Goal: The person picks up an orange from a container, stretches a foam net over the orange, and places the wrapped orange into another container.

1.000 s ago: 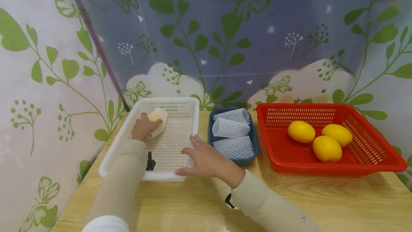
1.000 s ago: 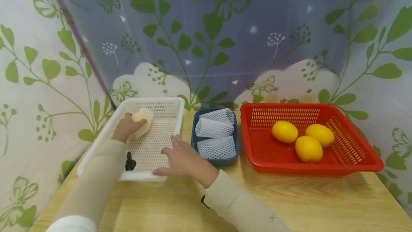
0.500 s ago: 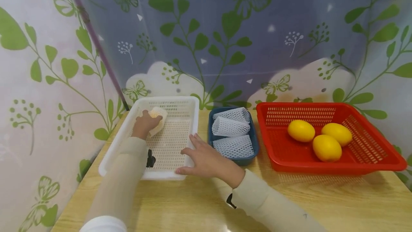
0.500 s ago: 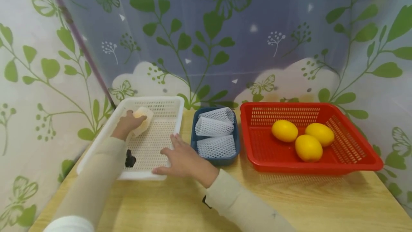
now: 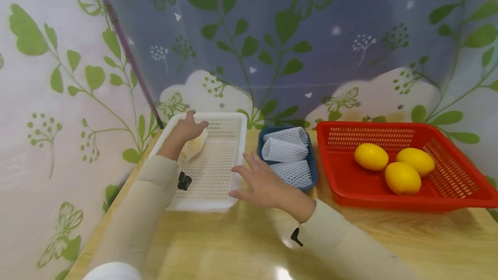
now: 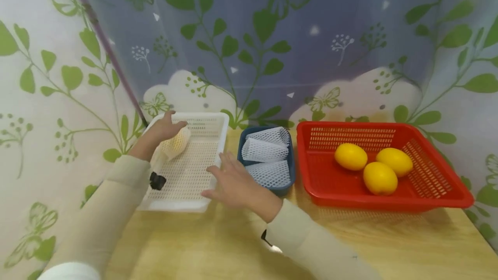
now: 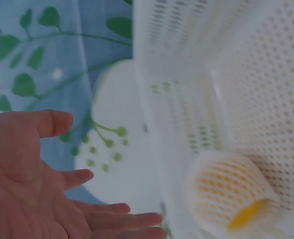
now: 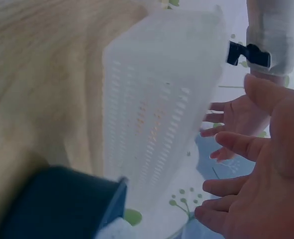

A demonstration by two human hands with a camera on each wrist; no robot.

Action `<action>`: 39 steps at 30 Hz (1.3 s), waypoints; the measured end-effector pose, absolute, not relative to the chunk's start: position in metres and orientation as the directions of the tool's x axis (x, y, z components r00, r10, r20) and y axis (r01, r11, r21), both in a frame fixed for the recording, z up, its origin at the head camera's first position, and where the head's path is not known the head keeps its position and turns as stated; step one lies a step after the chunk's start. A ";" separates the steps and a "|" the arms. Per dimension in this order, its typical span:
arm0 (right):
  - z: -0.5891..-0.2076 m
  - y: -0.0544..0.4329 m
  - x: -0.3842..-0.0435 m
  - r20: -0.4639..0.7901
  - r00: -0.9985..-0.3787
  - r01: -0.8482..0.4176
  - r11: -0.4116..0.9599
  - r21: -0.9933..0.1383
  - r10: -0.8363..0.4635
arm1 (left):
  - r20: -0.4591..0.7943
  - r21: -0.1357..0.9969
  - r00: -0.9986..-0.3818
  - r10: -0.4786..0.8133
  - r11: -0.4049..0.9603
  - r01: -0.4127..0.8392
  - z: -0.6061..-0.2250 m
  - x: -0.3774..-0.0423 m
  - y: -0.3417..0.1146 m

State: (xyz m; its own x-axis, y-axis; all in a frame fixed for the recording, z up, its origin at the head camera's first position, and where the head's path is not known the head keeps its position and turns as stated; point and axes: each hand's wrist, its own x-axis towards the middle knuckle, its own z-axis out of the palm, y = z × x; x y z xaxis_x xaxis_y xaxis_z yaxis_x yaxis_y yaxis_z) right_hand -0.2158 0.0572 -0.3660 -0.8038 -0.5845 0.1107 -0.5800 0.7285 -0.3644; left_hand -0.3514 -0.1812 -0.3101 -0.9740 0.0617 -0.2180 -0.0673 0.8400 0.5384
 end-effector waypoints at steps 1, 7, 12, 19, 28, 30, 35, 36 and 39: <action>-0.362 0.062 -0.216 0.120 -0.804 -0.584 0.734 -0.346 -0.583 | -0.208 0.535 -0.975 0.084 0.844 -0.041 -0.305 -0.350 -0.177; -0.341 0.086 -0.218 0.119 -0.806 -0.590 0.768 -0.248 -0.580 | -0.174 0.533 -0.964 0.202 0.842 0.080 -0.277 -0.337 -0.152; -0.329 0.108 -0.218 0.046 -0.820 -0.568 0.803 -0.181 -0.570 | -0.146 0.523 -0.946 0.291 0.834 0.175 -0.261 -0.316 -0.135; -0.312 0.145 -0.217 0.020 -0.857 -0.515 0.853 -0.080 -0.515 | -0.110 0.471 -0.910 0.400 0.827 0.307 -0.246 -0.283 -0.105; -0.293 0.178 -0.216 -0.043 -0.898 -0.437 0.899 -0.030 -0.438 | -0.124 0.463 -0.882 0.455 0.812 0.354 -0.238 -0.261 -0.074; -0.291 0.186 -0.220 -0.051 -0.908 -0.415 0.909 -0.032 -0.416 | -0.130 0.457 -0.872 0.472 0.809 0.370 -0.240 -0.259 -0.066; -0.294 0.209 -0.237 -0.080 -0.935 -0.338 0.937 -0.082 -0.344 | -0.131 0.415 -0.835 0.534 0.795 0.443 -0.246 -0.256 -0.042; -0.295 0.214 -0.241 -0.091 -0.941 -0.317 0.943 -0.096 -0.326 | -0.135 0.405 -0.828 0.545 0.792 0.456 -0.248 -0.255 -0.036; -0.296 0.233 -0.252 -0.122 -0.951 -0.264 0.953 -0.147 -0.283 | -0.148 0.387 -0.809 0.569 0.786 0.482 -0.255 -0.255 -0.019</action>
